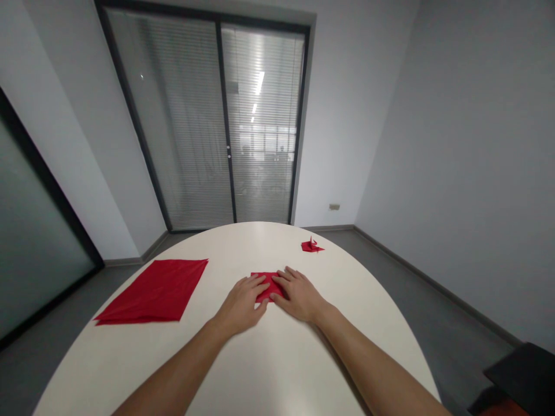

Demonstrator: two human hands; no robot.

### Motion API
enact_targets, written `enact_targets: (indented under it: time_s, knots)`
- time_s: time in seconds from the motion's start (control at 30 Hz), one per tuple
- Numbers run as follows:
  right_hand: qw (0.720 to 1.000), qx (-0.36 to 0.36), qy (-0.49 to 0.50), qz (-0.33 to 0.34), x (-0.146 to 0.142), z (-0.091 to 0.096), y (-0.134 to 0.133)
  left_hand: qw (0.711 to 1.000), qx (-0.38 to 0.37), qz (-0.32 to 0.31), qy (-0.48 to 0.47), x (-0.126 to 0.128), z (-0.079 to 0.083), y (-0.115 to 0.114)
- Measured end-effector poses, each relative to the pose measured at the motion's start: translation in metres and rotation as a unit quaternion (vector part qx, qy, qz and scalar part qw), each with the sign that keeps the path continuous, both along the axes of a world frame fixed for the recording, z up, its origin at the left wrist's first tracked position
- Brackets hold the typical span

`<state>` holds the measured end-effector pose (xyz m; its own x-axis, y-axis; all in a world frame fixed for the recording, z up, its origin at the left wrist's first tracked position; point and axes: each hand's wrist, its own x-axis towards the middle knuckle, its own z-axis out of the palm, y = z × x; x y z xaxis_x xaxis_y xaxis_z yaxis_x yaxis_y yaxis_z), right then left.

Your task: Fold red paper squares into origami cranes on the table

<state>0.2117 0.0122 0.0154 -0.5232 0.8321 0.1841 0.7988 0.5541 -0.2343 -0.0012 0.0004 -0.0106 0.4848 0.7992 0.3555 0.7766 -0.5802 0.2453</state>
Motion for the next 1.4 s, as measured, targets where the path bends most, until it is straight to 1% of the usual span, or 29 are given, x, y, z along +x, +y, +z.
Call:
enact_targets:
  time_s: [0.1,0.2,0.4,0.57,0.77,0.97,1.17,1.4]
  knots:
    - [1.0,-0.001,-0.002,-0.024,0.0,-0.001,0.0,1.0,0.006,0.005,-0.012,0.001,0.002,-0.001]
    - [1.0,-0.003,-0.004,-0.026,0.0,-0.003,0.0,1.0,0.006,0.011,-0.019,0.002,0.003,-0.001]
    - [1.0,0.004,0.003,0.004,0.001,-0.001,0.001,0.999,0.0,0.02,-0.034,0.001,0.0,0.001]
    - [0.999,0.018,0.031,0.035,0.001,0.003,0.002,0.999,-0.005,0.02,-0.043,0.0,-0.002,0.001]
    - [0.995,0.001,0.04,0.087,0.003,0.006,0.001,0.999,-0.02,0.02,-0.046,0.001,0.0,0.002]
    - [0.997,-0.02,0.038,0.057,0.004,0.008,0.001,0.997,-0.025,0.028,-0.069,0.001,-0.002,0.003]
    - [0.997,-0.016,0.04,0.059,0.004,0.011,0.0,0.994,-0.033,0.062,-0.085,0.002,-0.003,0.004]
    - [0.997,-0.025,0.039,0.061,0.005,0.015,-0.001,0.992,-0.042,0.067,-0.094,0.0,-0.004,0.006]
